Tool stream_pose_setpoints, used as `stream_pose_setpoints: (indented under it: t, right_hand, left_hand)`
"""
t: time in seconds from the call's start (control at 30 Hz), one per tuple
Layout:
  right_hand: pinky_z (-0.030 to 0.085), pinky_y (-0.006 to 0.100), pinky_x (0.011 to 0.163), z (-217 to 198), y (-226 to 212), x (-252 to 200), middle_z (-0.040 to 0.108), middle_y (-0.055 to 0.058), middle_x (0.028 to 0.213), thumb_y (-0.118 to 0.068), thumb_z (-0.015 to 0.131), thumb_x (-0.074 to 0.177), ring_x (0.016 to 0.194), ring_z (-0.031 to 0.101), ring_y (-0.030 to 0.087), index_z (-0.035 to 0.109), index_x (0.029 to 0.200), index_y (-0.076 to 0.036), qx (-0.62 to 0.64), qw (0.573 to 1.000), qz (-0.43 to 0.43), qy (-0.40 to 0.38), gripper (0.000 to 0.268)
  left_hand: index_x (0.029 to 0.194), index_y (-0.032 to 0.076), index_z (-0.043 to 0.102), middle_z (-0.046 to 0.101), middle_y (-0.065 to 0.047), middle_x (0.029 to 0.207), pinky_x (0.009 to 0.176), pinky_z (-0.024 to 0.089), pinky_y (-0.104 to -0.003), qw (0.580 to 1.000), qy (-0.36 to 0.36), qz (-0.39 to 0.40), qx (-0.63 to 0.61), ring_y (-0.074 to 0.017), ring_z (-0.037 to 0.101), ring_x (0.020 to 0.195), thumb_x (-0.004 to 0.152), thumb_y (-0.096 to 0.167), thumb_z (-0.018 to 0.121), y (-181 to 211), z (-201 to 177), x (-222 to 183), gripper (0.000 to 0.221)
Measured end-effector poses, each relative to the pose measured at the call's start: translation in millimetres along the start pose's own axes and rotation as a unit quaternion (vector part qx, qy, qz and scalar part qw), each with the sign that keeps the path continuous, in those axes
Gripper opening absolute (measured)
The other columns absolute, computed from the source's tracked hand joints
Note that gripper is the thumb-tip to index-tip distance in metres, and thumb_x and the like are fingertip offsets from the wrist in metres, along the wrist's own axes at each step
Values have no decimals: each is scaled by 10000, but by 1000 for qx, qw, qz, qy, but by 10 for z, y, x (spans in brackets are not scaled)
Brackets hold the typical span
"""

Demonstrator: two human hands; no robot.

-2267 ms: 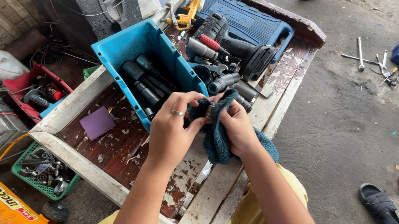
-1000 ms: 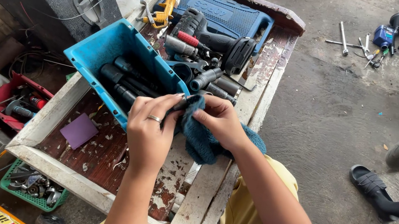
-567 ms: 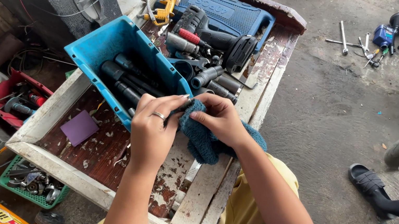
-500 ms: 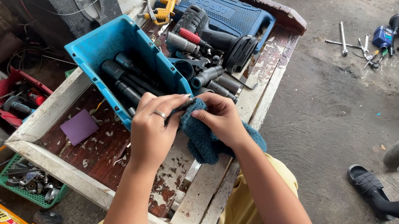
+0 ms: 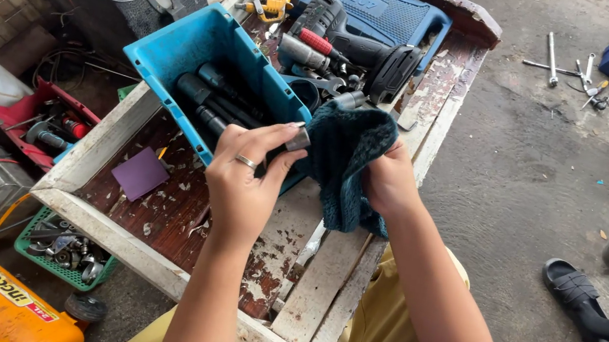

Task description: Cleaning individual socket wrench pieces using a rag.

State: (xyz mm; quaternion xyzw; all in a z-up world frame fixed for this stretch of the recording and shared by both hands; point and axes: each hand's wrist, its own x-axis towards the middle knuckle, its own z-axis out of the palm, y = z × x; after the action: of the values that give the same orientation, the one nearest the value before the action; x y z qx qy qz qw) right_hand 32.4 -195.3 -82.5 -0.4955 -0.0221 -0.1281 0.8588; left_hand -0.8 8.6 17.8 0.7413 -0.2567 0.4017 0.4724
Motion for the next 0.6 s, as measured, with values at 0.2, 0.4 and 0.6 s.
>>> stream_pose_setpoints:
  t: [0.2,0.4,0.6]
  right_hand:
    - [603,339,816,254,-53,-204,752,97,801,-33,772,900,800,713,146,758,892,-46,-39,998,-11,-56,21]
    - [579,385,891,323,-98,-182,761,78,895,-55,761,921,901,646,112,787,953,-47,-117,984,-54,-122,42]
    - [559,310,865,389,-92,-214,759,35,861,-104,745,955,887,619,66,788,999,-42,-79,988,-44,-126,87]
  left_hand:
    - [1066,101,782,779,-41,1000,670,553,-278,1000,4,18,-9,-196,650,749,829,123,888,42,52,-12,261]
    - [1081,108,783,779,-35,1036,732,558,-311,998,-11,50,43,-218,666,788,853,109,864,4,21,-27,242]
    - [1097,80,776,771,-53,1041,711,539,-317,998,-1,25,58,-212,642,775,872,101,876,-18,2,-32,247]
